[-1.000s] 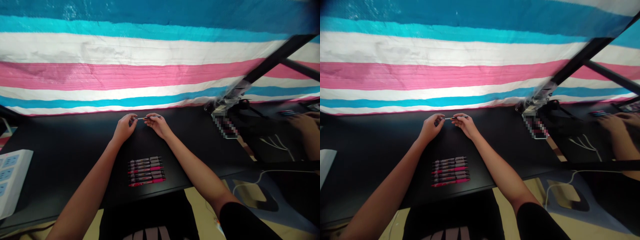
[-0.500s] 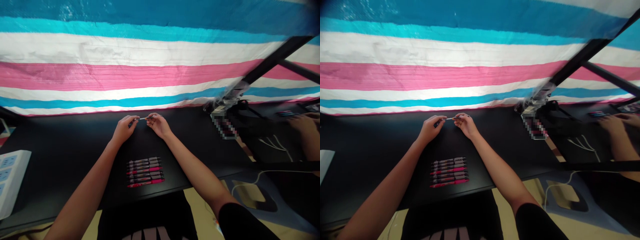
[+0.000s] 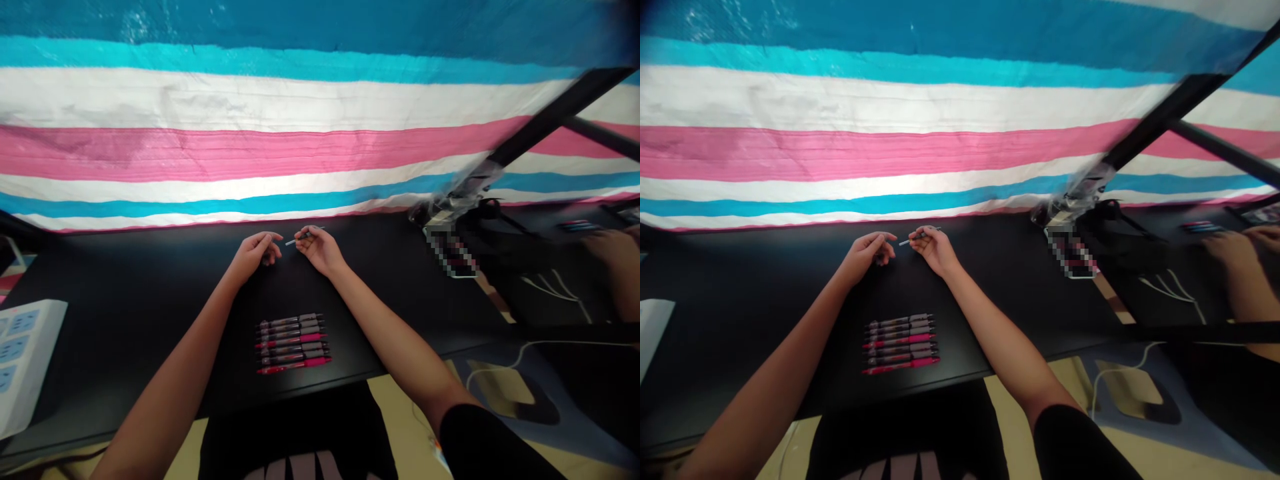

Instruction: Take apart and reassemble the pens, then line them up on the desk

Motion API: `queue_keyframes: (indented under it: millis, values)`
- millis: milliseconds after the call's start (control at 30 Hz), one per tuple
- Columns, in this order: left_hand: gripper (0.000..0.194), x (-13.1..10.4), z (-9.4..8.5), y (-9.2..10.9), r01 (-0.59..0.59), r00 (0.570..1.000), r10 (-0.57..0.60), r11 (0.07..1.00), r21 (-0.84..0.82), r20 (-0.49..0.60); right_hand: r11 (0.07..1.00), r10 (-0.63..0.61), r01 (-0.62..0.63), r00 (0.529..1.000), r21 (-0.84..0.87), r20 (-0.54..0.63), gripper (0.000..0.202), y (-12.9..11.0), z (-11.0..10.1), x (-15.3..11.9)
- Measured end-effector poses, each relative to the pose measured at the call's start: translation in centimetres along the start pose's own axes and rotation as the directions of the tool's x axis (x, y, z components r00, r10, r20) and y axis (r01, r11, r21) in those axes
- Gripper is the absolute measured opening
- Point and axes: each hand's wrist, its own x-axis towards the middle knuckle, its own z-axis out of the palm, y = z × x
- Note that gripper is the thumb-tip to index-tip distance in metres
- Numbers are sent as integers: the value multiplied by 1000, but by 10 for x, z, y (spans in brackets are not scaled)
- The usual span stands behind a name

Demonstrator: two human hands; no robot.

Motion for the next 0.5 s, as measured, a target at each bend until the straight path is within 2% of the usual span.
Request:
queue_keyframes:
  millis: [233,400,500]
  values:
    - [36,-2,2,2,-7,1000,7,1000,3,-13,1000,-15,16,1000,21,-20,16,1,0,1]
    - [35,-5,0,5,-80,996,82,996,32,-45,999,-13,14,1000,30,-28,10,0,0,1]
    - [36,-5,-2,4,-122,987,134,984,133,-87,998,-20,21,1000,55,-20,5,-1,0,0]
